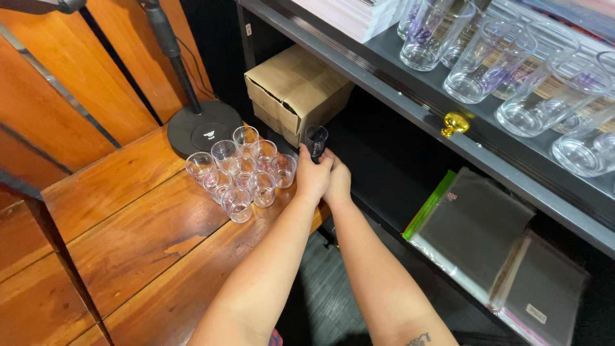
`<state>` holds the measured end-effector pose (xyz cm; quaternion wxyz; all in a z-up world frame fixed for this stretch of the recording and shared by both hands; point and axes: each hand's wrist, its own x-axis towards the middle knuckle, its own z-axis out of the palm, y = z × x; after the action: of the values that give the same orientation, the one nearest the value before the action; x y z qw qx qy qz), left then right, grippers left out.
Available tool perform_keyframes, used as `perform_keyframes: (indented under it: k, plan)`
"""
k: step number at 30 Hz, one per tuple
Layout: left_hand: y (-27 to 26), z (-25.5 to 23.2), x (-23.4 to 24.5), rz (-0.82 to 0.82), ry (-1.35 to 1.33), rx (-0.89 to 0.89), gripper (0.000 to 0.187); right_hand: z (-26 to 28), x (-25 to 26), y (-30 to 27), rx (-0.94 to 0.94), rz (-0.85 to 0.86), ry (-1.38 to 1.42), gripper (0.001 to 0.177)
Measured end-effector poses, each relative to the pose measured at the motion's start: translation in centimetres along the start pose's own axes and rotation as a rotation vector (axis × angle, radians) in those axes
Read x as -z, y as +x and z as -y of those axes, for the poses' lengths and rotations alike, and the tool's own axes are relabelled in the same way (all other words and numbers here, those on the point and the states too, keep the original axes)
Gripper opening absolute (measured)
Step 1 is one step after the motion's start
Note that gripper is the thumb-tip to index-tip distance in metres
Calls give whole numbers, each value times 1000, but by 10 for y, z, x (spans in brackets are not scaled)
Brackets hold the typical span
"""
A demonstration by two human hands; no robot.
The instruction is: The person unpacks a cardboard box containing small clear glasses and places them one by one onto a wooden bench. The person then closes the empty box and places it on a nearby shelf.
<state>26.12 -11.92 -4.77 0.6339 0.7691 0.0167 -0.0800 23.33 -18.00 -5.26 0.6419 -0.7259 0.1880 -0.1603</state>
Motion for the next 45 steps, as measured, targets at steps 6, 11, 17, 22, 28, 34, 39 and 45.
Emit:
perform_keyframes:
  k: [6,11,17,22,28,34,39,45]
  plan:
    - [-66,-16,4,117,61,-28,89,-8,29,-44,27,25,-45,39]
    - [-118,4,17,89,84,-112,79,-13,36,-102,56,33,-83,39]
    - [-174,25,46,39,62,-108,73,-10,25,-162,86,46,-126,39]
    - [-208,29,87,34,73,-50,75,-3,5,-199,100,81,-154,39]
    - [-213,50,128,3,71,-74,76,7,-19,-226,124,134,-187,39]
    - [-187,89,166,-138,-102,-144,44,2,-46,-233,137,236,43,42]
    - [-141,121,205,-327,4,-96,31,-17,-67,-216,126,244,89,48]
    - [-129,111,212,-382,-87,-201,40,-3,-82,-196,153,179,-46,54]
